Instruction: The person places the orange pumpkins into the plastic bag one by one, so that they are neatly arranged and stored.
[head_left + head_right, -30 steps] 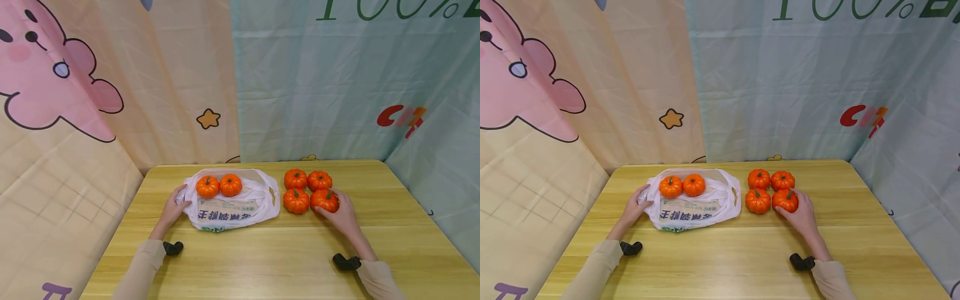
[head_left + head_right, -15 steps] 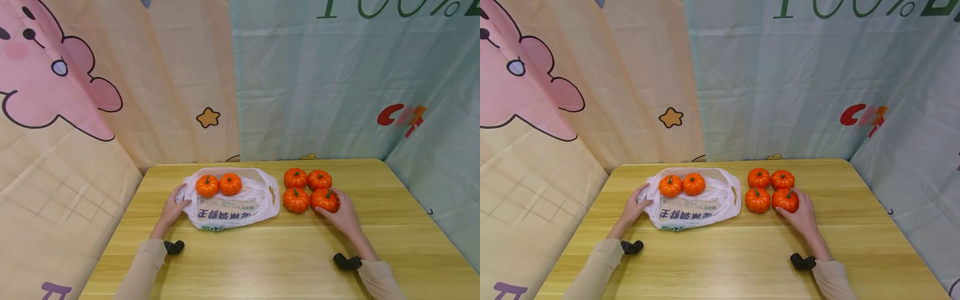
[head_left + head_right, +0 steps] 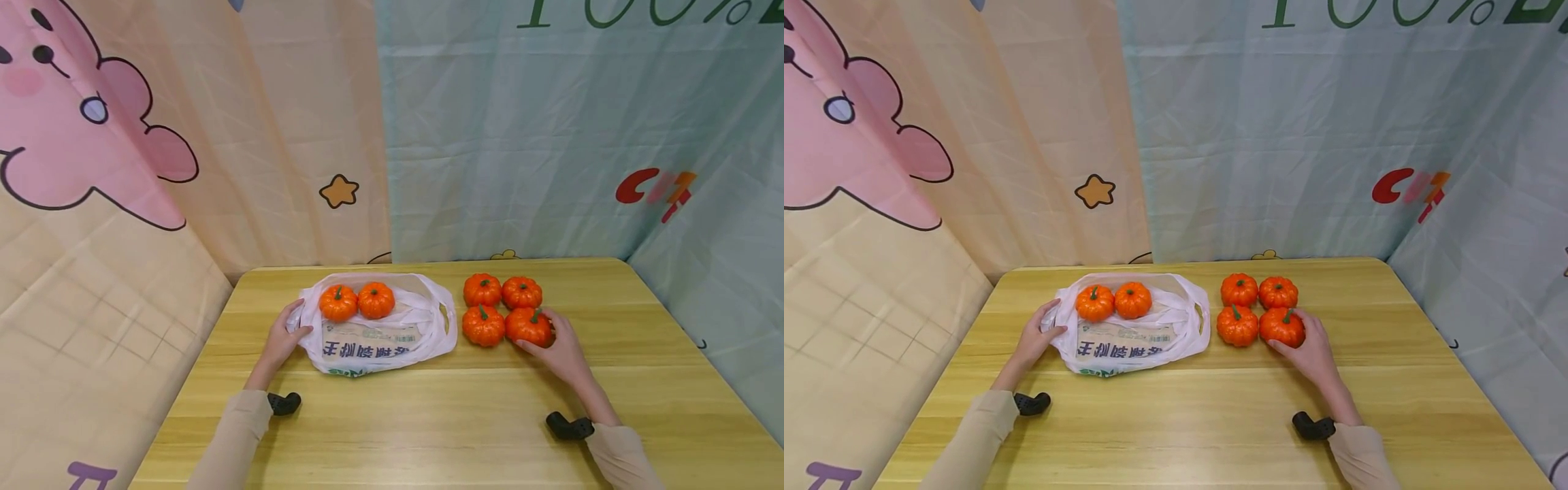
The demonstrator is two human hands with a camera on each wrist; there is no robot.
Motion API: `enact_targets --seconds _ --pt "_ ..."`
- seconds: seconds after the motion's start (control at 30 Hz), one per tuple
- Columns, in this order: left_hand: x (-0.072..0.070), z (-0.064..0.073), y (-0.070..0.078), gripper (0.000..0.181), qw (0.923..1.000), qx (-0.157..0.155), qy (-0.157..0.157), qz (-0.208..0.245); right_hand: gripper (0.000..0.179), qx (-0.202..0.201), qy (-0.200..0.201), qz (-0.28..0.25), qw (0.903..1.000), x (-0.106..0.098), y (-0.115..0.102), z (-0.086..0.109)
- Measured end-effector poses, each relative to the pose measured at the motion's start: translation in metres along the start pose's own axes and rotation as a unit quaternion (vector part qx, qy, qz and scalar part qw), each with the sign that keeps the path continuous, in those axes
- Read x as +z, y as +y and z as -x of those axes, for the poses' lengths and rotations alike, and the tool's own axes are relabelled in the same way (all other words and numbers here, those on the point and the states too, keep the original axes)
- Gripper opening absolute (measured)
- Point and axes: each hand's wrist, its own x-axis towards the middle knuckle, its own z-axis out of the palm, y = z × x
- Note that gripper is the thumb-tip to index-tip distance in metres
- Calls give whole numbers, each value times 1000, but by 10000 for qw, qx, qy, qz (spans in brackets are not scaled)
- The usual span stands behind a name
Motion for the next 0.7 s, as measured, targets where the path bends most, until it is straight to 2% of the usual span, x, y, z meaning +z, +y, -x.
enact_targets --seconds 0.5,0.7 --pt "-1 0 2 64 9999 -89 8 -89 76 -301 394 51 9988 -4 -12 2" --pt "0 1 0 64 10000 -63 4 -10 76 -307 560 43 9979 -8 -19 1"
